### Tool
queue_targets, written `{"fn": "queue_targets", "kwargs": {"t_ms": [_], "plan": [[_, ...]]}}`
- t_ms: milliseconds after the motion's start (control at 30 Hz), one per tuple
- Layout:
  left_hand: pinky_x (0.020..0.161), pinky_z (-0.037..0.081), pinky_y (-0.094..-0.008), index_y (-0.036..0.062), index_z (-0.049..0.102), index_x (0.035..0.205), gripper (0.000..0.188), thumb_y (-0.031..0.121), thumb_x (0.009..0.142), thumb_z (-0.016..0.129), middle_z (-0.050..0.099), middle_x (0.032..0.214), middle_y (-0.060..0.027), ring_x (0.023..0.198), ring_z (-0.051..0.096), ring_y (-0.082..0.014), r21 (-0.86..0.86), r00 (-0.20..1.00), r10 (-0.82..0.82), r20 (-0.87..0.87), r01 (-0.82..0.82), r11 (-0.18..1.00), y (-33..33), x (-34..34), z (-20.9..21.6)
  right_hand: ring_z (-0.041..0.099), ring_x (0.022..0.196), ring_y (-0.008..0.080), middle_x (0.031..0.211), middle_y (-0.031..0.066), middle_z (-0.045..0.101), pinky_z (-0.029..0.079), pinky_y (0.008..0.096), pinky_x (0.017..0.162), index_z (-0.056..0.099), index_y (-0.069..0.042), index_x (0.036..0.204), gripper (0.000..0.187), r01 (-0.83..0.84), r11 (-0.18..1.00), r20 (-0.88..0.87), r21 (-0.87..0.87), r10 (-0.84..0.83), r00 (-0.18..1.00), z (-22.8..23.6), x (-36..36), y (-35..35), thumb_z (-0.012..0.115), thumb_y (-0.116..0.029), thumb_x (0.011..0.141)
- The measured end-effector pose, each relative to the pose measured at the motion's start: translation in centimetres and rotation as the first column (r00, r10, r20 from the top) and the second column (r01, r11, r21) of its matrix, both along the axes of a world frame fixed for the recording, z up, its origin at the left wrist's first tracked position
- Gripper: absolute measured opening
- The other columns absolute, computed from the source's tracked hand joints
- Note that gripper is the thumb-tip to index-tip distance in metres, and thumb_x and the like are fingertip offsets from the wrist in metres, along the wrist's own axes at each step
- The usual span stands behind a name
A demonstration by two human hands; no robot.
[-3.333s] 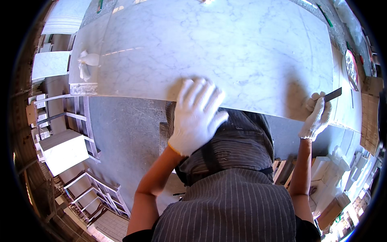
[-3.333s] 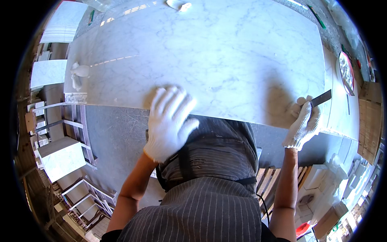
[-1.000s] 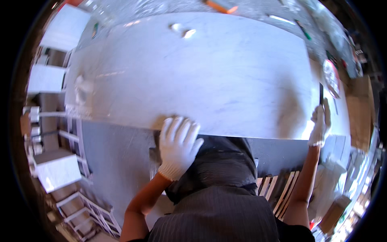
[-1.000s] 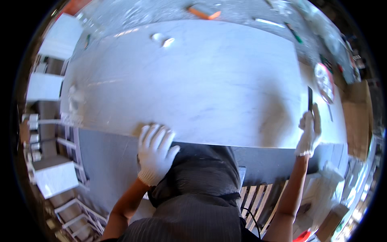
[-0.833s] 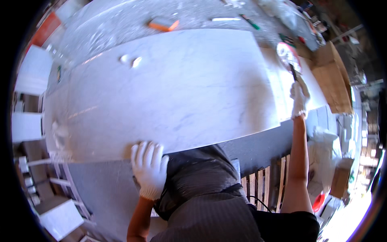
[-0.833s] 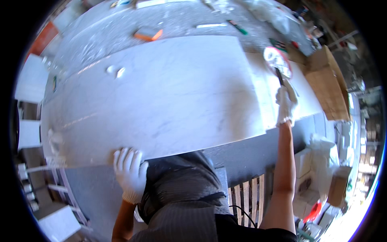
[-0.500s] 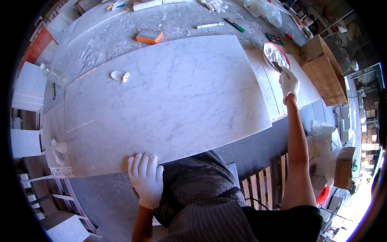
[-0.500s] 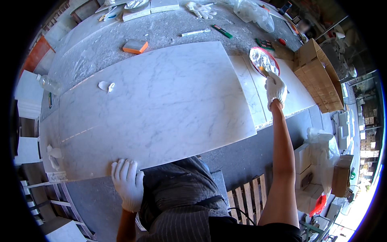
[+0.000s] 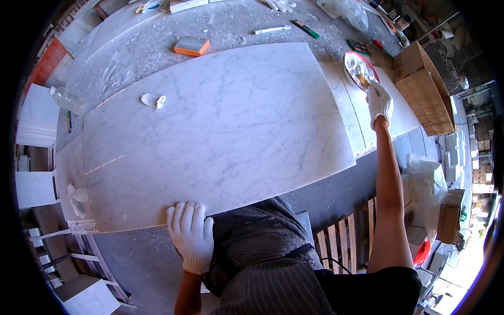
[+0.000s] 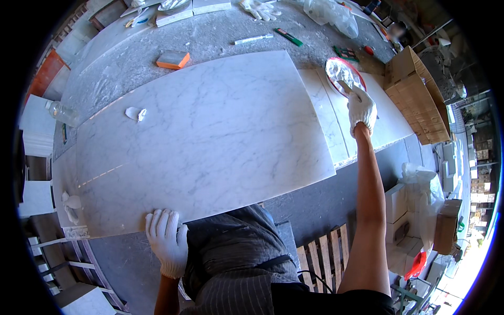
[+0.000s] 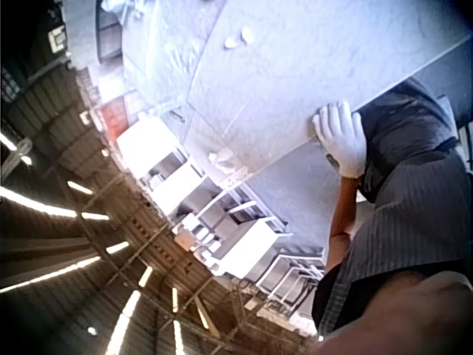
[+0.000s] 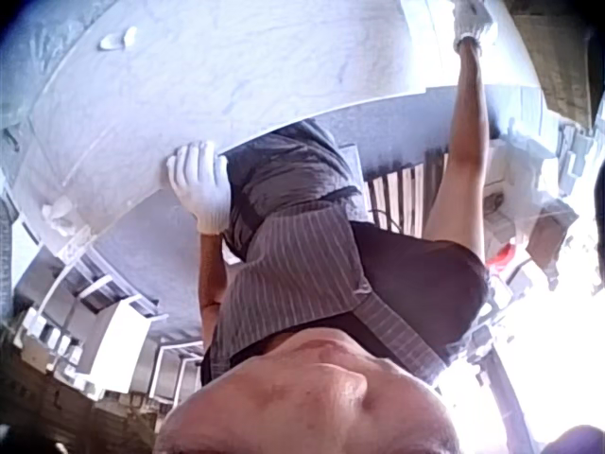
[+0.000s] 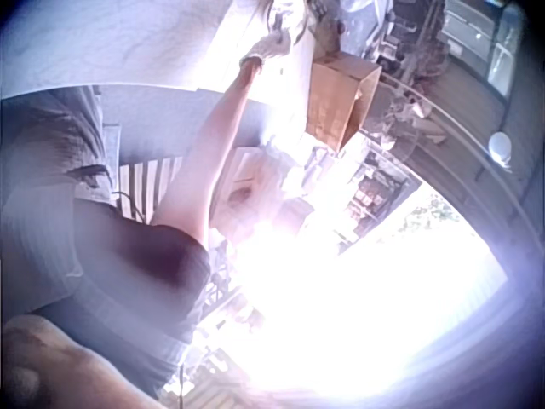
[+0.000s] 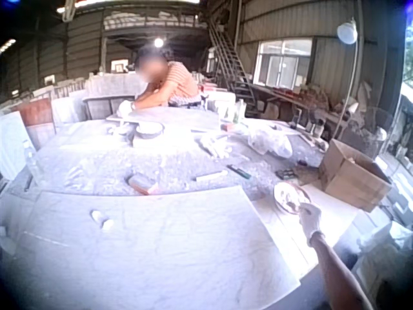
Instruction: The person applies a white paste to a marble slab using a putty knife, then wipes the surface with a cloth. The person repeatedly scoops paste from a container and spreads it over small areas of the slab, smoothing and cleaning the surface.
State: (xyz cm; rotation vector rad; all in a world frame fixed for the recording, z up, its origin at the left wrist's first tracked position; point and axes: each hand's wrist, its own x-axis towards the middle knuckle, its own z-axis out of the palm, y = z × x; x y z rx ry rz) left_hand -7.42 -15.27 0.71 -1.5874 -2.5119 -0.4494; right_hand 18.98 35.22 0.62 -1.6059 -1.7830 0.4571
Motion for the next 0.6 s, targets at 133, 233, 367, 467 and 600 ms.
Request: {"fn": "queue_targets", "kwargs": {"t_ms": [133, 233, 367, 467, 600], "plan": [[0.11, 0.035, -0.0541, 0.0037, 0.066, 0.112, 0.036, 0.023, 0.082, 0.069, 0.062, 0.119, -0.0128, 0.12, 0.053, -0.0347, -0.012, 1.0, 0.007, -0.024, -0.008, 1.0, 0.0, 0.1, -0.1, 0.068, 0.085, 0.0341, 0.098, 0.0187, 0.071, 0.051, 0.0403, 0.078, 0.071, -0.01, 0.11, 0.033, 0.004, 0.997, 0.152, 0.071, -0.015, 0.988, -0.3, -0.5, -0.1, 0.053, -0.028, 0.09], [0.112, 0.034, -0.0555, -0.0009, 0.065, 0.111, 0.033, 0.018, 0.084, 0.067, 0.064, 0.119, -0.0166, 0.121, 0.054, -0.0378, -0.029, 1.0, 0.014, 0.022, -0.013, 0.999, 0.2, 0.3, 0.2, 0.069, 0.084, 0.0324, 0.095, 0.0179, 0.071, 0.051, 0.0395, 0.077, 0.072, -0.011, 0.109, 0.033, 0.006, 0.998, 0.169, 0.06, -0.016, 0.986, -0.4, -0.8, 0.1, 0.054, -0.028, 0.089], [0.111, 0.034, -0.0552, 0.0006, 0.066, 0.111, 0.034, 0.019, 0.083, 0.068, 0.063, 0.119, -0.0155, 0.121, 0.053, -0.0368, -0.031, 1.0, 0.019, 0.018, -0.019, 0.999, 0.2, 0.5, 0.3, 0.06, 0.066, 0.012, 0.082, 0.0058, 0.069, 0.05, 0.0292, 0.06, 0.074, -0.005, 0.111, 0.031, -0.015, 0.999, 0.011, -0.031, 0.015, 1.0, -1.3, -0.2, 1.7, 0.06, -0.025, 0.09], [0.11, 0.035, -0.0543, 0.0039, 0.066, 0.112, 0.035, 0.022, 0.082, 0.069, 0.062, 0.12, -0.0129, 0.121, 0.053, -0.035, -0.028, 1.0, 0.021, -0.004, -0.021, 0.999, 0.1, 0.4, -0.1, 0.056, 0.063, 0.0091, 0.082, 0.0023, 0.068, 0.047, 0.0249, 0.055, 0.073, -0.005, 0.114, 0.031, -0.002, 0.996, -0.137, -0.094, -0.011, 0.99, -2.1, -0.2, 2.2, 0.062, -0.022, 0.091], [0.11, 0.035, -0.0544, 0.0038, 0.066, 0.111, 0.035, 0.022, 0.082, 0.069, 0.063, 0.119, -0.0128, 0.121, 0.053, -0.035, -0.025, 1.0, 0.024, -0.005, -0.024, 0.999, 0.0, 0.3, -0.1, 0.056, 0.064, 0.0095, 0.083, 0.0015, 0.068, 0.046, 0.0244, 0.054, 0.072, -0.006, 0.117, 0.032, -0.01, 0.985, -0.201, -0.172, -0.025, 0.979, -1.3, -1.0, 1.5, 0.064, -0.021, 0.091]]}}
